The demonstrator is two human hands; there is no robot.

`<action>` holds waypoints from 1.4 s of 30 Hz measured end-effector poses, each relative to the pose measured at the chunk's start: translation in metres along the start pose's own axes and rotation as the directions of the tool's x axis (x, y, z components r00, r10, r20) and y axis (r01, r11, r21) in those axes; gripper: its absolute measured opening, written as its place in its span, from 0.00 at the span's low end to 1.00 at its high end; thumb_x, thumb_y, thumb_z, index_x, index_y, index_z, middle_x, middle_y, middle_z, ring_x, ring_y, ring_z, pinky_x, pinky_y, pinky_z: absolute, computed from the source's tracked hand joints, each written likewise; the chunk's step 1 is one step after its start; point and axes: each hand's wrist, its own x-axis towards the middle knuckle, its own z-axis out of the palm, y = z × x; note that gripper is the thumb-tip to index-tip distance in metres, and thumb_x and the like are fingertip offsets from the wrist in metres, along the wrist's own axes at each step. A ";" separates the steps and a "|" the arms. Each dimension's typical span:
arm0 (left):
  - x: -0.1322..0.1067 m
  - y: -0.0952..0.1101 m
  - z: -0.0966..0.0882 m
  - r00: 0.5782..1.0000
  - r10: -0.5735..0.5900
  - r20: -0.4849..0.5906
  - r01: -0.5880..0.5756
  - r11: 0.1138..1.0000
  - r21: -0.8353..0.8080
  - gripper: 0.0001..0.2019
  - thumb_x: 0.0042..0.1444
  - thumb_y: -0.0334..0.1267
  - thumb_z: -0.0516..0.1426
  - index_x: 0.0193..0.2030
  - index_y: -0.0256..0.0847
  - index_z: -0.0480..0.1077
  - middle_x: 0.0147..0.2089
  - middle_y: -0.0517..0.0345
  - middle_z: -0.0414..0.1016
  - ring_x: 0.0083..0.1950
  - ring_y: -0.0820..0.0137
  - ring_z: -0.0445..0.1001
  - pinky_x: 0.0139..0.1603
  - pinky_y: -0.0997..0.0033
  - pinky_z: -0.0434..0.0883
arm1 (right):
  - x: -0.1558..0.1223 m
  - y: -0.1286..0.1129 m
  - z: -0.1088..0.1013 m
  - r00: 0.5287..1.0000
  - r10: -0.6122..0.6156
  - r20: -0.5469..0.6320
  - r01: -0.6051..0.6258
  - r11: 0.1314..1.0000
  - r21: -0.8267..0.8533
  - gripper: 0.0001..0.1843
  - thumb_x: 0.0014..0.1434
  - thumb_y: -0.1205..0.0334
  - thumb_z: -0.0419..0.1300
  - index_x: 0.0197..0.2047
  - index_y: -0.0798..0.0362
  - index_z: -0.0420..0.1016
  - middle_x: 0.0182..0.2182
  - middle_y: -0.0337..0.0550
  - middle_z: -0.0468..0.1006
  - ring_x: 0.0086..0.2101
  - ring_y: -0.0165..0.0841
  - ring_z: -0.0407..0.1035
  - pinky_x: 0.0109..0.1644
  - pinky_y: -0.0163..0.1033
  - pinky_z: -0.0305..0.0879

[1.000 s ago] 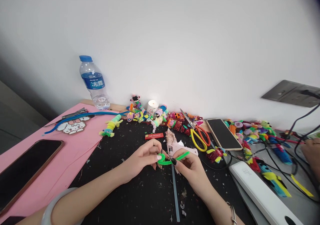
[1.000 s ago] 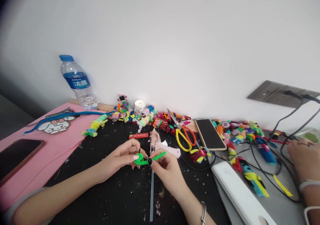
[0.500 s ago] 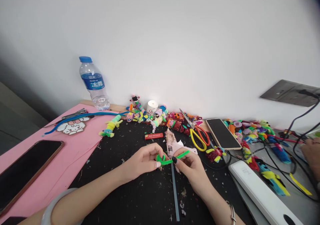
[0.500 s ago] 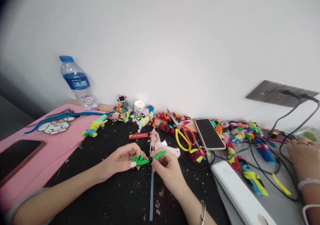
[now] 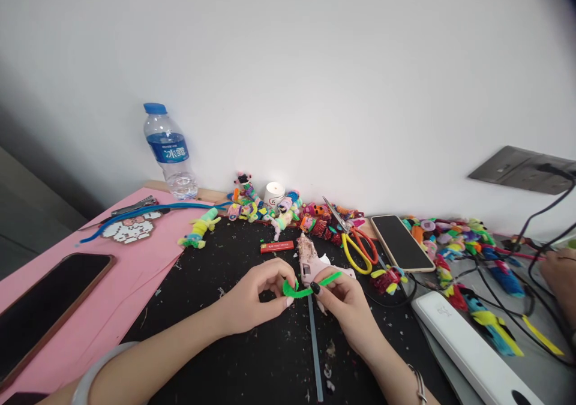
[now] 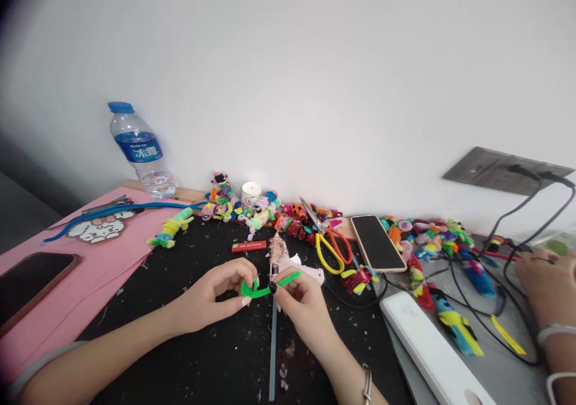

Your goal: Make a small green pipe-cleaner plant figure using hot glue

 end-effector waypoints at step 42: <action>0.004 -0.005 -0.004 0.932 0.120 -0.342 -0.028 0.965 0.261 0.04 0.52 0.31 0.55 0.35 0.40 0.66 0.36 0.57 0.67 0.34 0.72 0.67 0.36 0.72 0.66 | -0.009 -0.009 0.006 0.980 -0.101 0.170 0.138 0.966 -0.217 0.10 0.55 0.62 0.58 0.39 0.54 0.77 0.26 0.43 0.79 0.27 0.34 0.70 0.33 0.37 0.65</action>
